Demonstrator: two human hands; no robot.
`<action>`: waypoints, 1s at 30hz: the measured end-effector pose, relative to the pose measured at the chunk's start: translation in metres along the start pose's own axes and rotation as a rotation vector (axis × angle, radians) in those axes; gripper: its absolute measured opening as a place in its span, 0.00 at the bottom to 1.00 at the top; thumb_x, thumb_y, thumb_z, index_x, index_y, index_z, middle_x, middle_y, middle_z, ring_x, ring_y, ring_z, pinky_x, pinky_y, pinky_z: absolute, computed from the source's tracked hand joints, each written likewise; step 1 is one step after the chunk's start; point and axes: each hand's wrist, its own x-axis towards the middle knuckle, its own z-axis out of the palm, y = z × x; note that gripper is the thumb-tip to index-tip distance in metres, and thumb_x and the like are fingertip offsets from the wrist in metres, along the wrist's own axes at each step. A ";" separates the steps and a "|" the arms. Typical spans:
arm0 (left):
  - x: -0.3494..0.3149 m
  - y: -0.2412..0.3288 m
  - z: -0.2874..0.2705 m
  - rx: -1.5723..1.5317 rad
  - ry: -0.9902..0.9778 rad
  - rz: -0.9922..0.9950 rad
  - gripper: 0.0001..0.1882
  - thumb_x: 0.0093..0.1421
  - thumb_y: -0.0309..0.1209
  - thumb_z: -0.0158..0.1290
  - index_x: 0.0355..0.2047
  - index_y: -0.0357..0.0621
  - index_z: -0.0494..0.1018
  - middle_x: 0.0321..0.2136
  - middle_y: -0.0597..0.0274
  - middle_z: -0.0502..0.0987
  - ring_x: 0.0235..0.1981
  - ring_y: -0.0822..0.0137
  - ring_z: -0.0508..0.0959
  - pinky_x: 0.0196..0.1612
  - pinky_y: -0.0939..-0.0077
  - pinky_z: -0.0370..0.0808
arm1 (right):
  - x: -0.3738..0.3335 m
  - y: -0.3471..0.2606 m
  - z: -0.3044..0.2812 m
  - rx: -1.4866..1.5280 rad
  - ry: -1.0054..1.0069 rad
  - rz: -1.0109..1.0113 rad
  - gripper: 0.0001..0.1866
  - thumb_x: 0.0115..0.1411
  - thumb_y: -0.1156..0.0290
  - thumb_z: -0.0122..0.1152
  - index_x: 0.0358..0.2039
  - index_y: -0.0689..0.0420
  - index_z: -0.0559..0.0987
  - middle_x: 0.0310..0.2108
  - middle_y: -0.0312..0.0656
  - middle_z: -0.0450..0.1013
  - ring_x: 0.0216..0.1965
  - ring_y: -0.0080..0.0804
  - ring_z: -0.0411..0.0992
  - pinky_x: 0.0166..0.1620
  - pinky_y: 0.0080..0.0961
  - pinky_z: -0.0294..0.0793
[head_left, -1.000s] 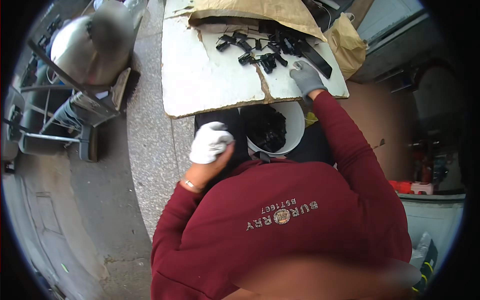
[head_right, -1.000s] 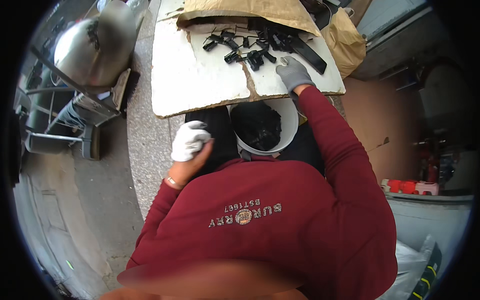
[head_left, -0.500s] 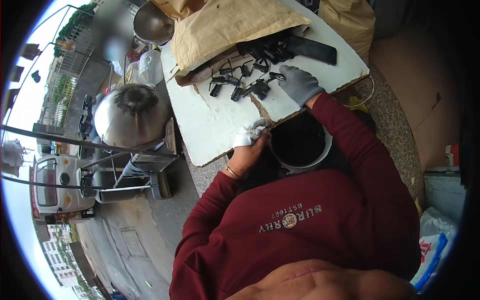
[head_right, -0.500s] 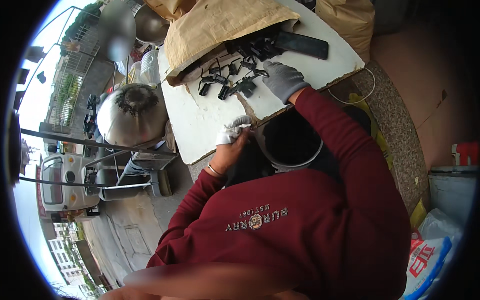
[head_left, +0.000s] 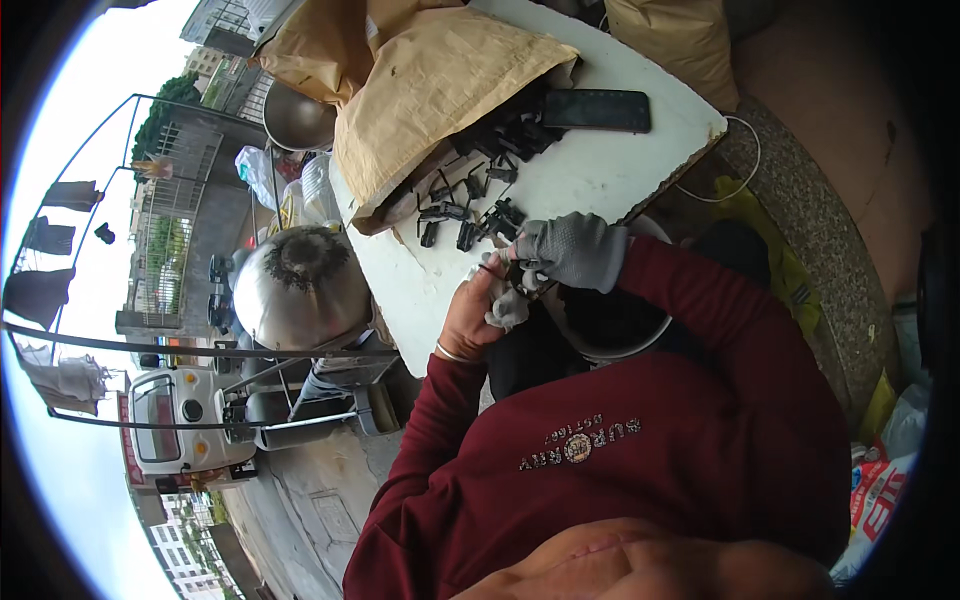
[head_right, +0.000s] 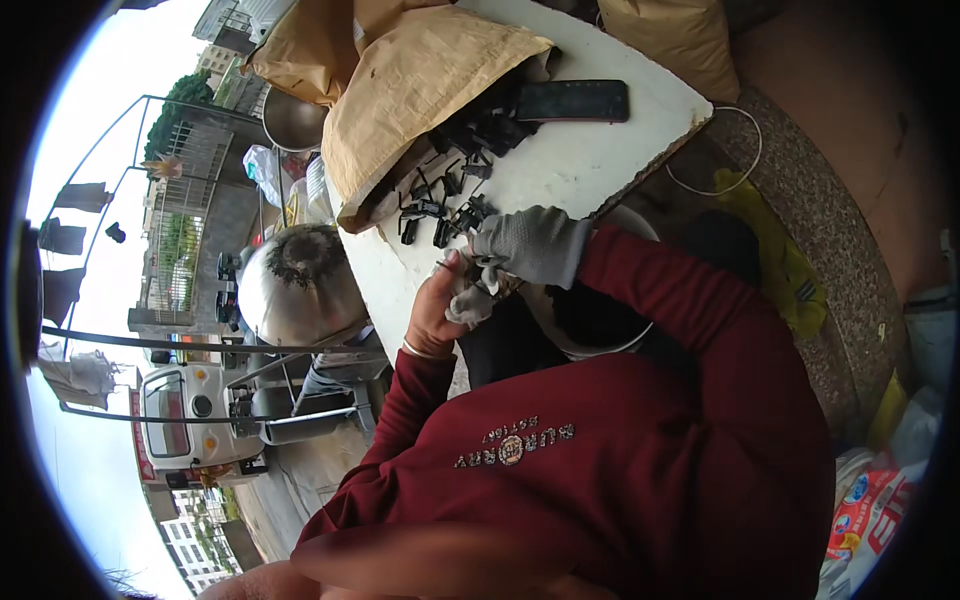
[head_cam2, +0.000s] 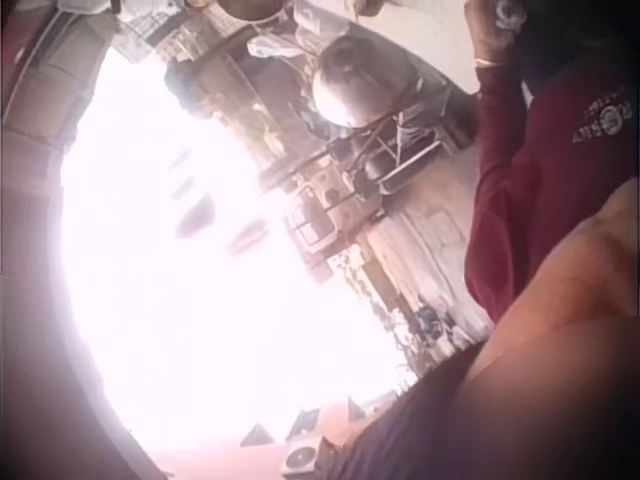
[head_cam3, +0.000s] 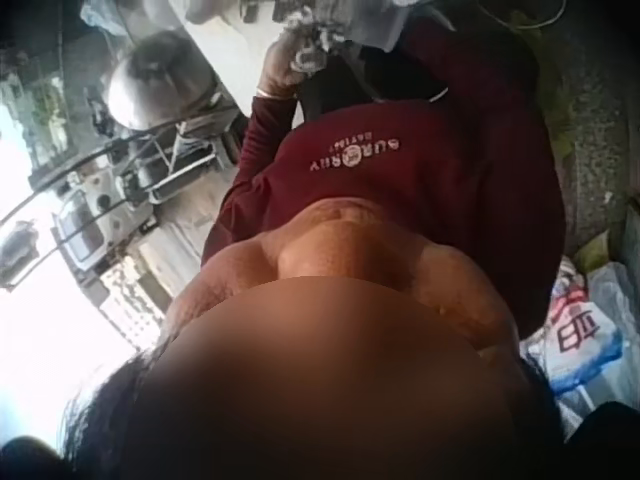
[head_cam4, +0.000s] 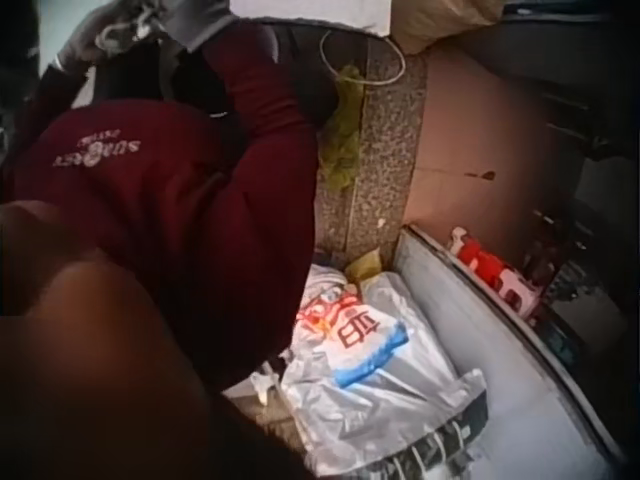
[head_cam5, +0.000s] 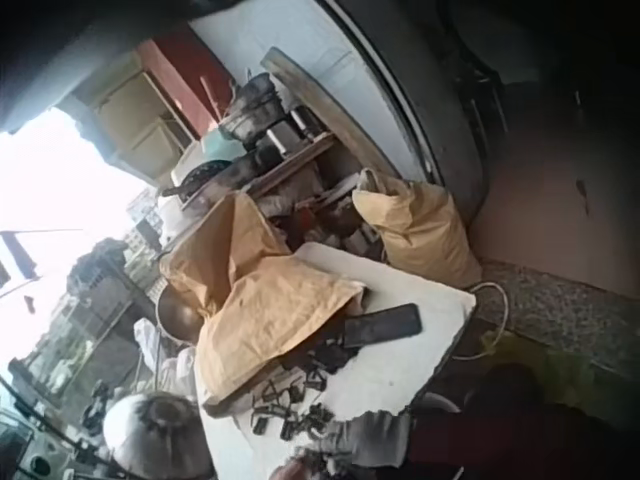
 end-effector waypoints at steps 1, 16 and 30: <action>-0.002 -0.013 0.024 -0.086 0.110 0.050 0.16 0.60 0.40 0.42 0.41 0.40 0.66 0.30 0.62 0.73 0.26 0.70 0.73 0.25 0.81 0.70 | -0.012 0.002 -0.004 0.111 -0.005 0.024 0.14 0.46 0.71 0.58 0.37 0.52 0.73 0.32 0.40 0.70 0.30 0.40 0.71 0.32 0.29 0.72; -0.021 -0.034 -0.085 0.623 0.012 0.364 0.08 0.57 0.26 0.47 0.37 0.39 0.65 0.22 0.68 0.70 0.18 0.79 0.68 0.20 0.87 0.65 | 0.001 -0.016 0.120 0.657 -0.060 0.798 0.14 0.45 0.63 0.62 0.26 0.61 0.73 0.23 0.42 0.71 0.27 0.27 0.70 0.32 0.23 0.68; 0.013 -0.036 -0.106 0.685 0.149 0.345 0.04 0.57 0.23 0.45 0.33 0.37 0.67 0.15 0.66 0.71 0.15 0.78 0.68 0.18 0.86 0.64 | 0.004 0.010 0.131 0.790 -0.568 0.841 0.14 0.60 0.60 0.42 0.30 0.57 0.71 0.15 0.33 0.64 0.13 0.17 0.61 0.18 0.16 0.64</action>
